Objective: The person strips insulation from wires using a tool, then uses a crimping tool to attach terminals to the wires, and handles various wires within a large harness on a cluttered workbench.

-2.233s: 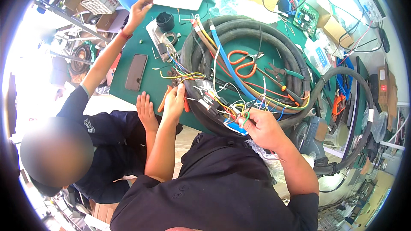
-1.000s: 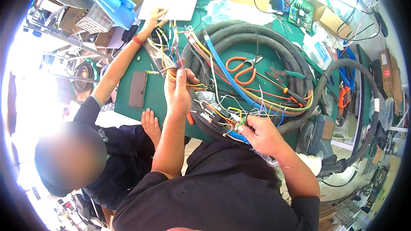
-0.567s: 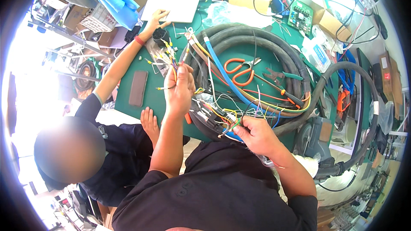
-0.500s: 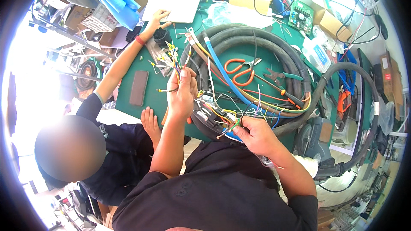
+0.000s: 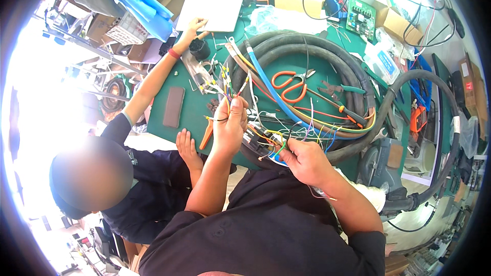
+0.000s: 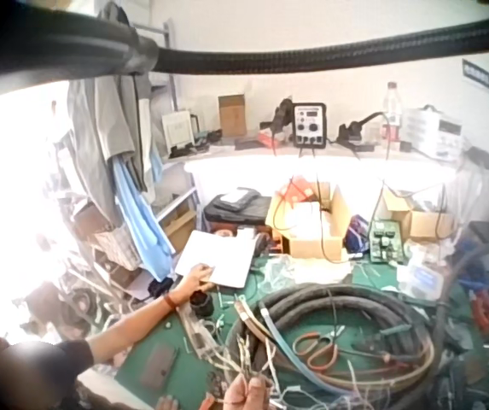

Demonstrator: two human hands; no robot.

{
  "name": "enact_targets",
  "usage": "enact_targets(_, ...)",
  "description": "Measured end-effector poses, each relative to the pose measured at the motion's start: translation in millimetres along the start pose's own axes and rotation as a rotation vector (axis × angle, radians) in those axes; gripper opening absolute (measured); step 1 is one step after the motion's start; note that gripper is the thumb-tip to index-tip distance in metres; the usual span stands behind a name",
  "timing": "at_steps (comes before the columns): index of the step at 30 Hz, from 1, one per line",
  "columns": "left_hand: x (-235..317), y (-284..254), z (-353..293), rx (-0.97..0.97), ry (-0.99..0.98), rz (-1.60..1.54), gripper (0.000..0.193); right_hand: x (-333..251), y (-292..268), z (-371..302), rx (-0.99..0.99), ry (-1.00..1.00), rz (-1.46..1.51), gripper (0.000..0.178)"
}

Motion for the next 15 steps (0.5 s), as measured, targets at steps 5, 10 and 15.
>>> enact_targets(5,0.0,-0.1,-1.4,0.017,0.001,0.035,0.026,5.4,1.3,-0.6,0.006,-0.009,0.014,0.021)
enact_targets(10,-1.6,-1.9,0.2,0.003,-0.009,0.049,0.025,1.8,0.2,0.3,0.010,0.021,0.047,0.020)
enact_targets(15,-5.2,-3.4,2.5,-0.007,-0.037,0.054,0.025,3.7,0.5,1.2,-0.014,0.059,0.029,0.020)
Point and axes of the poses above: each hand's wrist, its own z-axis towards the middle knuckle, its own y-axis out of the palm, x = y × z, the point moved 2 cm from there along z, towards the middle knuckle, and after that the axes turned 7 degrees about -z, right-handed, at the moved point
